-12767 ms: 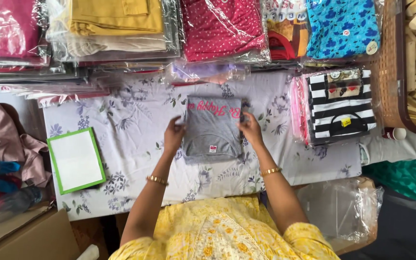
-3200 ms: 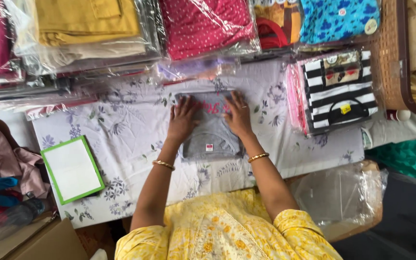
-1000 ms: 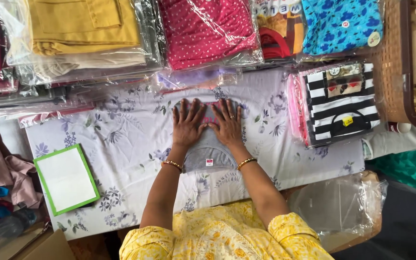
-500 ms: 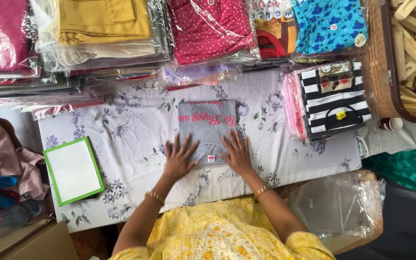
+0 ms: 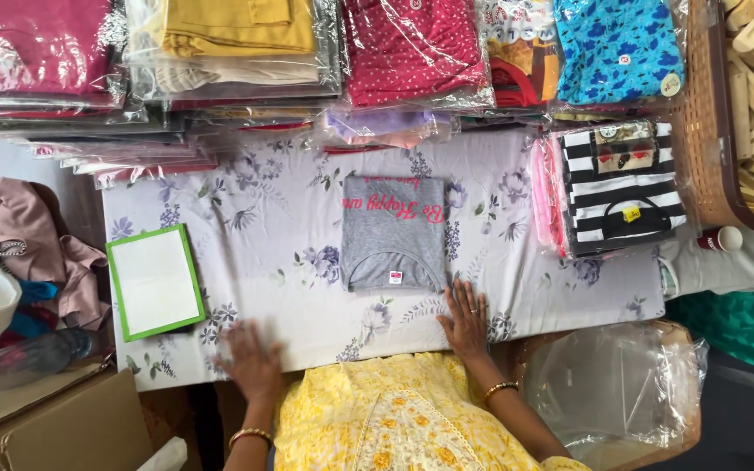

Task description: Fold and pack several items of clothing into plastic bags on a work table.

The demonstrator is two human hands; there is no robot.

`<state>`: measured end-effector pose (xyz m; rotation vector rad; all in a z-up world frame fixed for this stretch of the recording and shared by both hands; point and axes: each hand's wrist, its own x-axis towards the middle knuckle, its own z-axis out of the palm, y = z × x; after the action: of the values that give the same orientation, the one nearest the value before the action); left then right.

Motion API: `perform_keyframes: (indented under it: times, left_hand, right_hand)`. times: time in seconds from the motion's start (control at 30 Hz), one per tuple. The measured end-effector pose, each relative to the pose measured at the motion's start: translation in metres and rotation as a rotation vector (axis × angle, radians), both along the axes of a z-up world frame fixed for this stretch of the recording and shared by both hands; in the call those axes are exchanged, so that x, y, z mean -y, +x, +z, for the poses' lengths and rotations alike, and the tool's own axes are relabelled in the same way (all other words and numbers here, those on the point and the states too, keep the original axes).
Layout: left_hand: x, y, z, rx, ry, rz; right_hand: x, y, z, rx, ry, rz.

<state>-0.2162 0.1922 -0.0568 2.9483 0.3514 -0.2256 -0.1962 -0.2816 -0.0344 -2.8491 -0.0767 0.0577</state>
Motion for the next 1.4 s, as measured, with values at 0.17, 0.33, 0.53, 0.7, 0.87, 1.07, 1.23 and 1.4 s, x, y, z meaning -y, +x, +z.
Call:
perform_keyframes:
  times: [0.17, 0.33, 0.53, 0.7, 0.87, 1.07, 1.23, 1.4]
  left_hand:
    - [-0.074, -0.013, 0.012, -0.081, 0.051, 0.481]
    - [-0.132, -0.009, -0.007, -0.104, -0.012, 0.628]
    - [-0.136, 0.018, 0.013, -0.120, -0.046, 0.767]
    - [-0.112, 0.045, 0.050, 0.128, -0.158, 0.983]
    - [-0.029, 0.061, 0.054, 0.280, 0.026, 0.428]
    - [0.079, 0.071, 0.091, 0.240, 0.076, 0.023]
    - [0.114, 0.061, 0.114, 0.229, 0.115, -0.124]
    - [0.114, 0.033, 0.107, 0.200, 0.113, -0.125]
  right_hand:
    - [0.001, 0.001, -0.006, -0.047, -0.048, 0.010]
    - [0.009, 0.002, 0.005, -0.039, -0.016, 0.030]
    - [0.069, -0.030, 0.037, 0.122, 0.276, -0.087]
    - [0.172, -0.119, 0.031, 0.278, -0.087, -0.741]
    - [0.227, -0.200, -0.033, -0.248, -0.046, -1.277]
    - [0.230, -0.218, -0.129, -0.721, 0.175, -1.218]
    - [0.230, -0.189, -0.143, -0.819, 0.176, -1.179]
    - [0.264, -0.213, -0.225, -0.564, 0.098, -1.120]
